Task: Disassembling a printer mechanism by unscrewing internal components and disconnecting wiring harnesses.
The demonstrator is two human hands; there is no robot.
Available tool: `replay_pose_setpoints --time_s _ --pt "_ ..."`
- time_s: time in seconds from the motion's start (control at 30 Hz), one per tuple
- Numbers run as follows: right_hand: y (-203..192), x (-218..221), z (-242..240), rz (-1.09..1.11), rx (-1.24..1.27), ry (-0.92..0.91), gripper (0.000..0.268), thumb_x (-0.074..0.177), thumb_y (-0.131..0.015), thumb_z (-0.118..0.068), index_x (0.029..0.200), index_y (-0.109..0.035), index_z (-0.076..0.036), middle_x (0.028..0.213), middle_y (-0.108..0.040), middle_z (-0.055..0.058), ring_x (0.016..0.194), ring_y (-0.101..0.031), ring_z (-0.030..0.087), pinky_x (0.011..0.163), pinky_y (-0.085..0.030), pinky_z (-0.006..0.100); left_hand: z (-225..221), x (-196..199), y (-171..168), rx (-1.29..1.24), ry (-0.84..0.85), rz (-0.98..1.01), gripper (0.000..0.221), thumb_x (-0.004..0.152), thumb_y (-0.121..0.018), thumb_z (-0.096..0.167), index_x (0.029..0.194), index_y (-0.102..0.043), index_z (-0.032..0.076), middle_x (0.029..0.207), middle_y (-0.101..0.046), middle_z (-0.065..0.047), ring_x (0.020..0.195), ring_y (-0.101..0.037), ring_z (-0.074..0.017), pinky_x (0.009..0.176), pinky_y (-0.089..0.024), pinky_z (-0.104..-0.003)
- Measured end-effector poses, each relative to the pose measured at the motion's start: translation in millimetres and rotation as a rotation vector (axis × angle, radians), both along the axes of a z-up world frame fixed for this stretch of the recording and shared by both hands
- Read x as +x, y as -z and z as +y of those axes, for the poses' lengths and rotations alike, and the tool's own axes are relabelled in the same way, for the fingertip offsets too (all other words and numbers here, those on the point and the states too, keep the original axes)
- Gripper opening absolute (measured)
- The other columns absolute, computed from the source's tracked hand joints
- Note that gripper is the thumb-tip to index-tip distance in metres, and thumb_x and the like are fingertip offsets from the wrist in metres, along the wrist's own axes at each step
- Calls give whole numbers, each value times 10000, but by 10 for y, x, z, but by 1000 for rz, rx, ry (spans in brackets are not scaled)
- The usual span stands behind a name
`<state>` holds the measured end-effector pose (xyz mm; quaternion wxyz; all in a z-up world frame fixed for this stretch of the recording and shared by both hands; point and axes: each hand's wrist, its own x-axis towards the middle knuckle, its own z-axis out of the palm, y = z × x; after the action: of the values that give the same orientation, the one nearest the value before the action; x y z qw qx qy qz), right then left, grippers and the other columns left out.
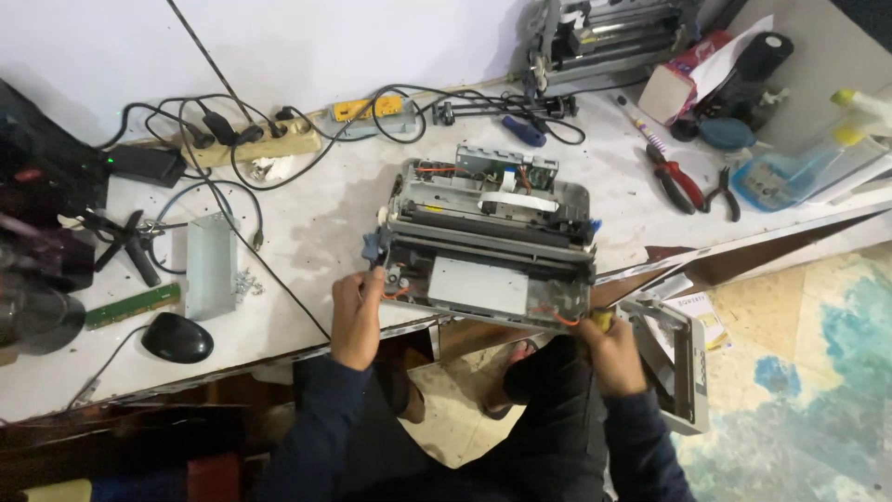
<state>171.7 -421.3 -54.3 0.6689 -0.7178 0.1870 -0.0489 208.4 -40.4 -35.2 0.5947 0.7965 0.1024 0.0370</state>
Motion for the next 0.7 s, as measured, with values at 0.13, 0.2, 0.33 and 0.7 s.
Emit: replay_pose_setpoints --time_s 0.13,0.2,0.33,0.7 --pt "-188 169 -150 -4 -65 -55 139 854 -665 -53 757 -624 38 505 -483 128 396 -466 223 392 -369 338 -146 -261 -109 -144 -63 103 684 1033 -540 612 1319 -539 -9 1176 -444 -168 1049 -509 -264 956 -436 -398" --pt "-487 190 -142 15 -29 -40 100 815 -656 -20 875 -639 59 570 -522 166 404 -481 215 333 -329 329 -299 -497 -564 -215 -166 257 846 958 -574 643 1550 -378 72 1372 -486 -215 1036 -635 -335 893 -541 -380" --pt "-911 239 -19 168 117 -24 365 926 -546 -49 1285 -524 13 1015 -662 230 710 -623 322 606 -556 397 -532 -824 -767 -385 -146 211 930 904 -464 594 1638 -204 85 785 -234 -4 560 -234 -108 509 -190 -345" --pt "-1083 -44 216 -8 -445 -136 399 931 -474 155 1241 -674 3 1445 -511 223 645 -426 152 680 -555 304 -1008 -1255 -552 -617 7 20 903 960 -539 400 1660 -23 156 942 -453 -37 599 -399 -139 611 -426 -326"
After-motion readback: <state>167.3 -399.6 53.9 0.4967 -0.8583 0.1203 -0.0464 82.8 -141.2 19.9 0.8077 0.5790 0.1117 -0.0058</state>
